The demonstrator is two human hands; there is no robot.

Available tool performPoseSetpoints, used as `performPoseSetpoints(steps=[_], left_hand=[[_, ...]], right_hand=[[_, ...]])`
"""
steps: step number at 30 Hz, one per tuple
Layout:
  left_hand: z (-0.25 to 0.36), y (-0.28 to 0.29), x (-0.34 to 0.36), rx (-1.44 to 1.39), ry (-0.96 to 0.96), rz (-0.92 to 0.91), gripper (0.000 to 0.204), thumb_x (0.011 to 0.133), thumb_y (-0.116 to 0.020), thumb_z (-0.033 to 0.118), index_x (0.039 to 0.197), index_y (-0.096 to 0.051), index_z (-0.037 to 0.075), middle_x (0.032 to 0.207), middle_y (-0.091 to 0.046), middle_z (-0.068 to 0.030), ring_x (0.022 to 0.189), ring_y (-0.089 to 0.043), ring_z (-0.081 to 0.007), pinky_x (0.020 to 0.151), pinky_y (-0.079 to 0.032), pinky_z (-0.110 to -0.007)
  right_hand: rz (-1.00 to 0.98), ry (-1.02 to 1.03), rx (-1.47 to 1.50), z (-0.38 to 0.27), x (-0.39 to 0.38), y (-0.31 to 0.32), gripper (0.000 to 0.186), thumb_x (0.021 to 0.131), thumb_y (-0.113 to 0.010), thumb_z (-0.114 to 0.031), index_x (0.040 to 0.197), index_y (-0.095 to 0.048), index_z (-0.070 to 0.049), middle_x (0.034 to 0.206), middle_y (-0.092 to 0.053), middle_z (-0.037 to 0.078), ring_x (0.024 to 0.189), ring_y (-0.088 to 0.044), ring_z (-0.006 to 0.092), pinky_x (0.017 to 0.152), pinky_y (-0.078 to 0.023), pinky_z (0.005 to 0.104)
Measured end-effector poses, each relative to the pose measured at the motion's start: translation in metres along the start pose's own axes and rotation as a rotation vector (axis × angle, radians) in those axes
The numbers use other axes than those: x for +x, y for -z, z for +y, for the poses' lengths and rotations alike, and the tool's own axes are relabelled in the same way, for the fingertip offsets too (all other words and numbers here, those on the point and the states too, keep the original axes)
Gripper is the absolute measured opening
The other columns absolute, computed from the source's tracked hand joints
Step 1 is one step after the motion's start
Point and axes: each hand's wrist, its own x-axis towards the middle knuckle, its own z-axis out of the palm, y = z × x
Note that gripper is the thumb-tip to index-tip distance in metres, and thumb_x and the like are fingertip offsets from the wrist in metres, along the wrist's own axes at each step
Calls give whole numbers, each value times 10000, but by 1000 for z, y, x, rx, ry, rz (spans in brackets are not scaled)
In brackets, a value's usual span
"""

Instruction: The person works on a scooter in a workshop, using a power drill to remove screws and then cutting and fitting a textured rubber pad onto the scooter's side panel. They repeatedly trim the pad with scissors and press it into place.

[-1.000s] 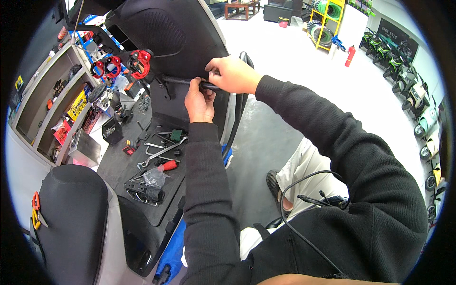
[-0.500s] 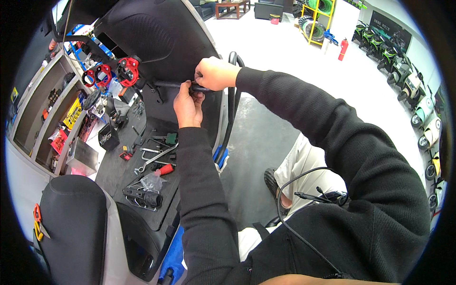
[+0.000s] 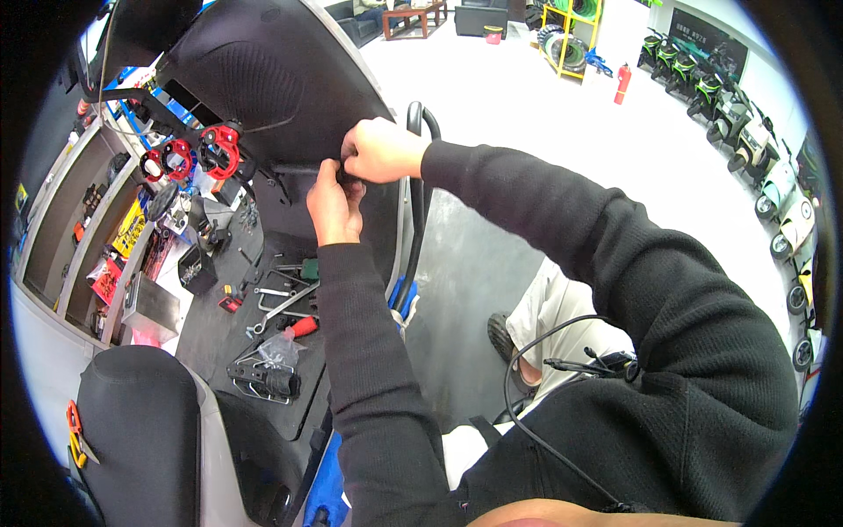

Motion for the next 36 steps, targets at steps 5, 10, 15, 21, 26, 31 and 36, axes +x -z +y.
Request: performPoseSetpoints(steps=[5, 10, 15, 21, 26, 31, 36], left_hand=[[-6, 0, 0, -158, 1, -11, 152, 1002, -615, 119, 889, -653, 24, 785, -636, -37, 643, -580, -133, 609, -479, -292], [-11, 7, 3, -274, 19, -108, 146, 1011, -636, 129, 909, -661, 27, 820, -652, -37, 704, -588, -130, 705, -514, -304], [-21, 10, 2, -485, 37, -222, 161, 1022, -676, 178, 942, -664, 39, 871, -653, -28, 801, -593, -123, 776, -513, -312], [-22, 12, 2, -547, 62, -265, 166, 1022, -698, 208, 997, -672, 46, 930, -674, -29, 825, -606, -118, 783, -519, -288], [-18, 21, 4, -565, 122, -330, 159, 1029, -686, 212, 1009, -683, 54, 939, -688, -23, 820, -626, -116, 779, -524, -277], [-24, 16, 6, -554, 90, -287, 154, 1025, -680, 210, 965, -696, 68, 880, -688, -1, 754, -610, -118, 767, -512, -284], [-26, 14, 9, -511, 73, -235, 159, 1013, -687, 211, 948, -709, 67, 847, -691, -6, 672, -544, -125, 617, -427, -305]], right_hand=[[24, 49, 31, -2, -8, -2, 297, 911, -714, -259, 1028, -796, 2, 931, -777, 201, 897, -766, 337, 860, -588, 407], [15, 49, 8, -5, -8, -1, 281, 928, -730, -247, 1086, -802, -27, 960, -783, 187, 905, -766, 321, 868, -583, 401], [2, 34, -8, -6, -10, -1, 285, 934, -708, -291, 1086, -814, -74, 955, -784, 167, 922, -761, 333, 871, -584, 410], [0, 136, -98, -3, -11, -3, 272, 958, -675, -279, 1110, -805, -95, 952, -779, 160, 912, -759, 330, 848, -584, 436], [-88, 282, -386, -6, -7, -2, 238, 979, -648, -272, 969, -788, -80, 883, -759, 136, 870, -751, 332, 814, -588, 443], [-51, 390, -395, -2, -23, 5, 251, 1000, -613, -271, 997, -760, -68, 971, -749, 129, 908, -743, 330, 814, -590, 444], [214, 255, 15, 9, -30, 19, 360, 1062, -550, -307, 1064, -725, 7, 965, -728, 245, 951, -695, 438, 844, -541, 504]])
